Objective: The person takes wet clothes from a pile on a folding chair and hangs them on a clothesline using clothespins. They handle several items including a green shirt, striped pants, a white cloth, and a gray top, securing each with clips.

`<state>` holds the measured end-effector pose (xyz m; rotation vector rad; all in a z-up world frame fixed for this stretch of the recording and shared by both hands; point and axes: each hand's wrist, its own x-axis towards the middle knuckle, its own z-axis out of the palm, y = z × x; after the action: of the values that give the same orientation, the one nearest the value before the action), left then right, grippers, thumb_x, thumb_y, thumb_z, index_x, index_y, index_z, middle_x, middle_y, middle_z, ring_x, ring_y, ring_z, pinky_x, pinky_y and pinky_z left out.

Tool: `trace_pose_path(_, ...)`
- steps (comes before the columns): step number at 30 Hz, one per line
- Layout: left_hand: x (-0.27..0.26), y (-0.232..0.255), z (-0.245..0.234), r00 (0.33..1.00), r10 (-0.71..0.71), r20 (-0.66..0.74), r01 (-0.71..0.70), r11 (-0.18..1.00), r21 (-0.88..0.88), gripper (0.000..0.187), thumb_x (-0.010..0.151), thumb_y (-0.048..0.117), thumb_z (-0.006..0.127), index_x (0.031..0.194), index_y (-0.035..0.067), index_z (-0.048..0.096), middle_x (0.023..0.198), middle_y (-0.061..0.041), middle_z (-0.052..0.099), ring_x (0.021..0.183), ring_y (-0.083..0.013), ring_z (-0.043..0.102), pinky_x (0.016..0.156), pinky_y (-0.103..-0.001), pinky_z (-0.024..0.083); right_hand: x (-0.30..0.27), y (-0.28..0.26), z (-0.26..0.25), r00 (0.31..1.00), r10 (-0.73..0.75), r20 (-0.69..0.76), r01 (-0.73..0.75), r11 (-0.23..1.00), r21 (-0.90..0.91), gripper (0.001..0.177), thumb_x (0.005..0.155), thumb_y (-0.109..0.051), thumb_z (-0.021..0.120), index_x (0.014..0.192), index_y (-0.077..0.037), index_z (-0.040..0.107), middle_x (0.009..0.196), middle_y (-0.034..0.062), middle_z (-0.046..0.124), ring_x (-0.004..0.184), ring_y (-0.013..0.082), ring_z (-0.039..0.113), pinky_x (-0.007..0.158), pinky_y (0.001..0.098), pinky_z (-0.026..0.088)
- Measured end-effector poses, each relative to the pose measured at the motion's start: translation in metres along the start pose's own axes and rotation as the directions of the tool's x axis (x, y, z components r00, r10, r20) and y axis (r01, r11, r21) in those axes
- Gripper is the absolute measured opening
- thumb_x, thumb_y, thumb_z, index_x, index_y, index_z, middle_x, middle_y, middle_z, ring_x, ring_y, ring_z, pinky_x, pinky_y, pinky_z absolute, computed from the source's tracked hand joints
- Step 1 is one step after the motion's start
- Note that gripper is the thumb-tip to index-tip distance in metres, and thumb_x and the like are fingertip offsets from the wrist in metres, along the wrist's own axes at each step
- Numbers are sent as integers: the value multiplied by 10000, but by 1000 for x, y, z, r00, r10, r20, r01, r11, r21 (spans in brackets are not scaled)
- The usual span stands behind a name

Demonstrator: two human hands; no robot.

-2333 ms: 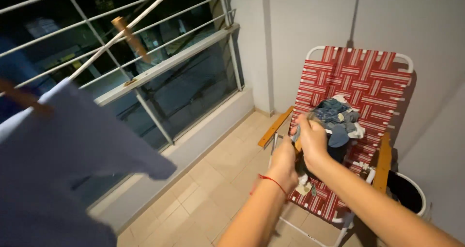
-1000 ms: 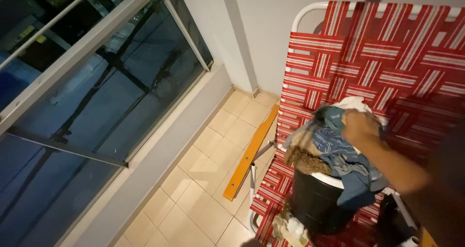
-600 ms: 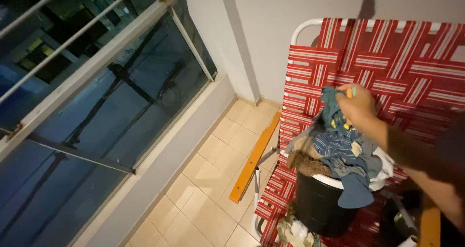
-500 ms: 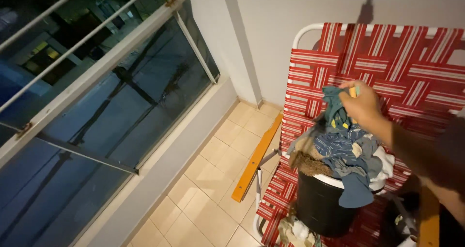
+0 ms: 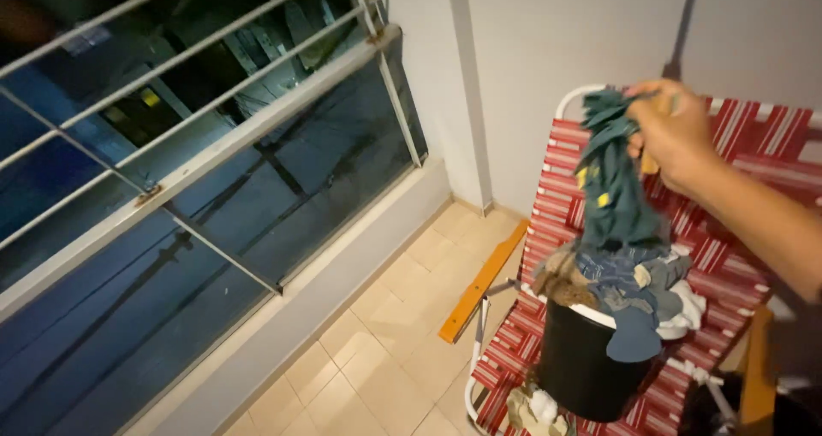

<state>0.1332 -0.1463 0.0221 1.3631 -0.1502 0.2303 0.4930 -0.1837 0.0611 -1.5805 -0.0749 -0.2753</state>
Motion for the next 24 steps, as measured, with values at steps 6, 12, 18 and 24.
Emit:
trace_pose_path(6,32,9,-117,997,76,-22,-76,997,-21,469,732,-133,412,1035,151,628,1102,-18,696,1061,-151,669,993,-254,500,-102,-115,34,975,62,213,-92,987,132,166,917,-15,624,1052,-109,645,559,28,436,404,105,395,334,264,339)
trace_pose_path(12,7,50,-227,919,-33,-393,331,606,723,694,775,467,836,1331,171,544,1294,-69,622,1221,-245,600,1036,-410,458,-231,-219,74,917,154,369,-219,965,142,168,882,-44,675,1041,-81,633,647,63,462,448,116,361,374,284,307)
trace_pose_path(18,-86,108,-303,899,189,-396,152,713,684,142,904,178,676,985,68,714,892,-212,730,946,-435,727,784,-485,575,-297,-233,111,922,4,388,-48,993,105,196,841,-80,755,1006,5,691,748,119,595,472,109,492,360,280,436)
trace_pose_path(24,-161,230,-347,739,293,-607,205,760,616,255,995,280,527,1098,63,613,1008,-302,699,1056,-526,656,878,-579,495,-320,-209,100,950,77,304,-19,982,-190,265,857,-80,791,946,89,607,603,147,539,375,194,479,272,382,380)
